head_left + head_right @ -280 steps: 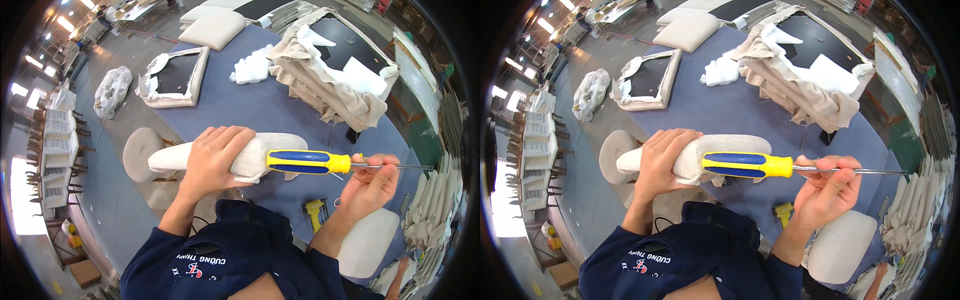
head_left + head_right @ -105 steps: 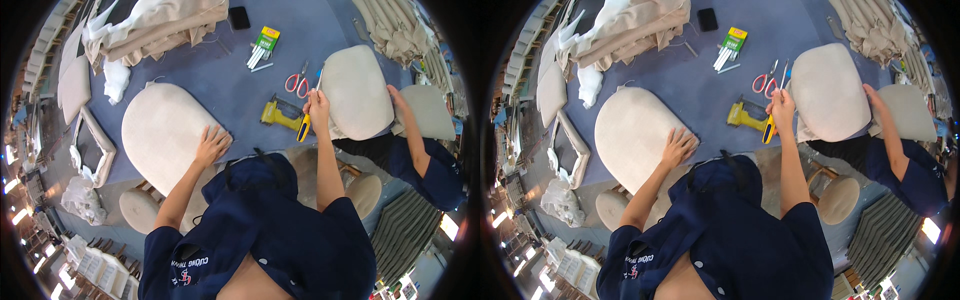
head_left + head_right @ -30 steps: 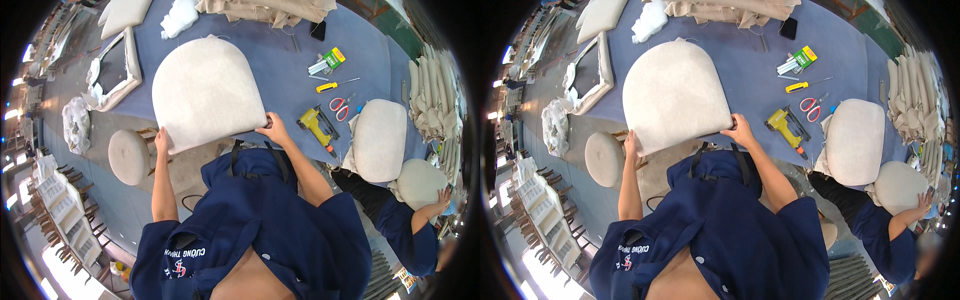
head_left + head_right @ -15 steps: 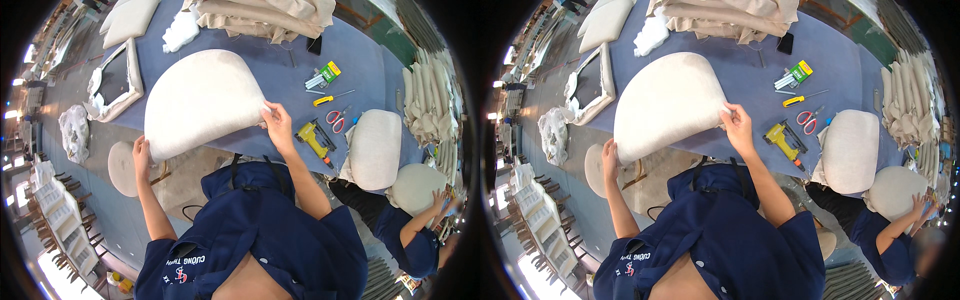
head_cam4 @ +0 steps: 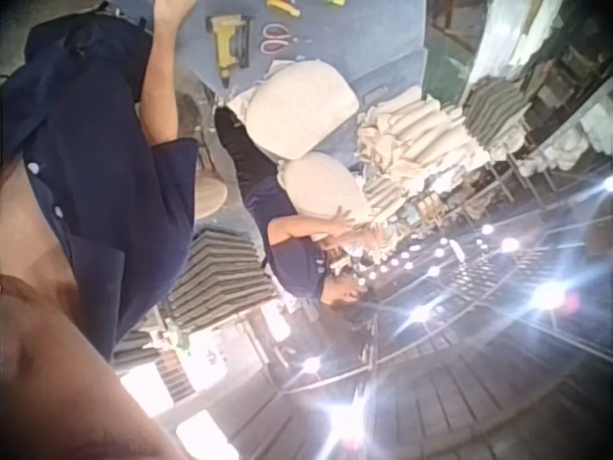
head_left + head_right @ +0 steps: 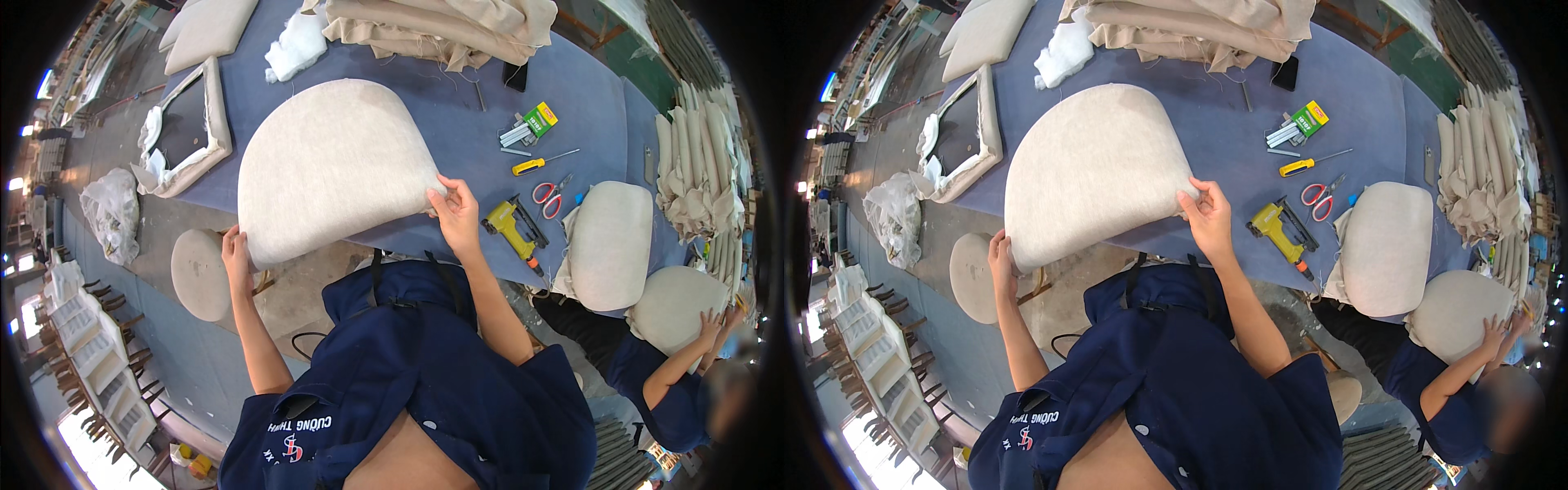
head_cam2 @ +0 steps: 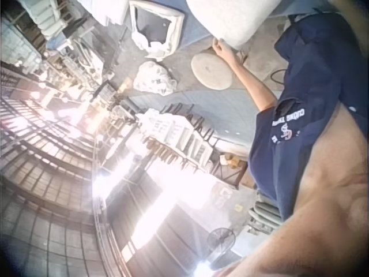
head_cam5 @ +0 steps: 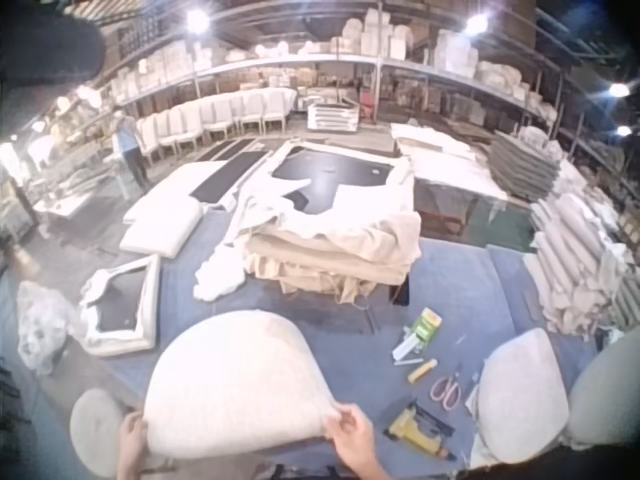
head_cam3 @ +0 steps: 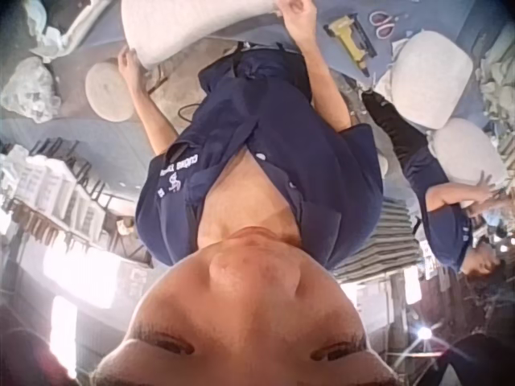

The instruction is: The person staples fabric onto foam chair parts using a staple gun, trims excess fabric with scissors, and smooths the material by hand. They handle multiple chair components, including armrests and seat cushions, and place finished pieces on the table.

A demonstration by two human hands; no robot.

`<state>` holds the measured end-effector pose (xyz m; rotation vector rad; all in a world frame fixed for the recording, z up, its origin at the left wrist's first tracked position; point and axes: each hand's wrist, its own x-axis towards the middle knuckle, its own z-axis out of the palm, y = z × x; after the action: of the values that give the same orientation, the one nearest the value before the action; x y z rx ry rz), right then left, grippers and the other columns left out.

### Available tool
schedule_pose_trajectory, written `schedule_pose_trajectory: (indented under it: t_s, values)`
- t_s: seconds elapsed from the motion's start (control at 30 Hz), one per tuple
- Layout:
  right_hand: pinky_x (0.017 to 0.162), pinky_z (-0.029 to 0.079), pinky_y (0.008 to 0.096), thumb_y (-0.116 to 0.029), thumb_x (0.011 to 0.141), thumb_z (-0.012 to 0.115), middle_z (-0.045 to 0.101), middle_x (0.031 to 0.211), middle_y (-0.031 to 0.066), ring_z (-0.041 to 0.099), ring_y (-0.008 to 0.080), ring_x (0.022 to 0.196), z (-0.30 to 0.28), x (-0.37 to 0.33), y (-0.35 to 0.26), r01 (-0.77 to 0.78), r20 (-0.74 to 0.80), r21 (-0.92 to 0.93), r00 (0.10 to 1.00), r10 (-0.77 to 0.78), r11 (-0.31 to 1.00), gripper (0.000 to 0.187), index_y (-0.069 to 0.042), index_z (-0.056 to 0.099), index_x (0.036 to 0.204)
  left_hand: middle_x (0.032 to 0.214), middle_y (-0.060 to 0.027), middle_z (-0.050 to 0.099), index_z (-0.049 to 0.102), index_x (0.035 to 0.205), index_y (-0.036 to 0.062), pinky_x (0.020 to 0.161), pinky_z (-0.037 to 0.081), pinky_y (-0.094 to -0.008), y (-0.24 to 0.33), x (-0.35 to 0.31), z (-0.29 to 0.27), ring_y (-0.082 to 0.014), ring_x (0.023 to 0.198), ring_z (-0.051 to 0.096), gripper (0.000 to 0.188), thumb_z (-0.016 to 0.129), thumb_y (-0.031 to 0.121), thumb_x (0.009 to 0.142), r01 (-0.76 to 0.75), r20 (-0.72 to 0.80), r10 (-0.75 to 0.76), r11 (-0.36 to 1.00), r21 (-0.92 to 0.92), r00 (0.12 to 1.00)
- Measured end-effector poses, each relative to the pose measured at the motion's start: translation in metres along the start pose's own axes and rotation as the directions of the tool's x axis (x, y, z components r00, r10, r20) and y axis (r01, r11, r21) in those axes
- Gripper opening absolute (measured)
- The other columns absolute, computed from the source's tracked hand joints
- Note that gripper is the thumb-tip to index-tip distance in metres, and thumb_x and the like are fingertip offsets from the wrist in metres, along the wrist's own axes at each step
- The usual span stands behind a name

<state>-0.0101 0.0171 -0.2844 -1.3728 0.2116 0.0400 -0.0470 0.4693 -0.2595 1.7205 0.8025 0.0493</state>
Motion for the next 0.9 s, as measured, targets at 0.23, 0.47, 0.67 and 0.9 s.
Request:
schedule_pose_trajectory:
  t_s: [0.23,0.47,0.67,0.9]
  values:
    - [0.072,0.057,0.0265,-0.008,0.103,0.072,0.068,0.104,0.0074,0.066,0.0086,0.089,0.003,-0.002,-0.007,0.048,0.029,0.093,0.998,-0.051,0.995,0.031,0.004,0.059,0.130,0.135,-0.0141,0.065,0.059,0.143,0.0024,0.105,0.049,-0.0388,-0.001,0.002,-0.005,-0.0260,0.125,0.061,0.045,0.058,0.027,0.106,0.020,-0.016,-0.021,0.999,-0.044,1.000]
    - [0.073,0.057,0.0266,-0.005,0.103,0.071,0.068,0.105,0.0082,0.066,0.0094,0.089,0.004,0.005,-0.020,0.084,0.058,0.071,0.994,-0.088,0.994,0.032,0.002,0.057,0.131,0.135,-0.0149,0.065,0.059,0.142,0.0010,0.104,0.050,-0.0391,0.011,0.004,-0.005,-0.0261,0.125,0.061,0.044,0.057,0.026,0.106,0.027,-0.014,-0.027,0.999,-0.044,1.000]
    - [0.076,0.056,0.0259,-0.001,0.102,0.071,0.068,0.107,0.0101,0.066,0.0104,0.091,0.002,0.005,-0.023,0.038,0.049,0.042,0.998,-0.040,0.998,0.034,0.004,0.055,0.132,0.134,-0.0147,0.065,0.059,0.142,0.0003,0.105,0.049,-0.0384,0.012,-0.001,0.001,-0.0258,0.124,0.061,0.044,0.058,0.025,0.105,0.038,-0.033,-0.039,0.999,-0.032,0.999]
    - [0.089,0.056,0.0280,0.004,0.099,0.073,0.065,0.123,0.0131,0.066,0.0137,0.107,0.006,0.003,-0.030,0.082,0.141,0.138,0.985,-0.102,0.987,0.053,0.006,0.050,0.147,0.134,-0.0147,0.065,0.060,0.140,0.0003,0.105,0.050,-0.0389,0.014,-0.002,-0.003,-0.0257,0.125,0.061,0.043,0.059,0.025,0.105,0.025,-0.031,-0.027,0.998,-0.063,0.999]
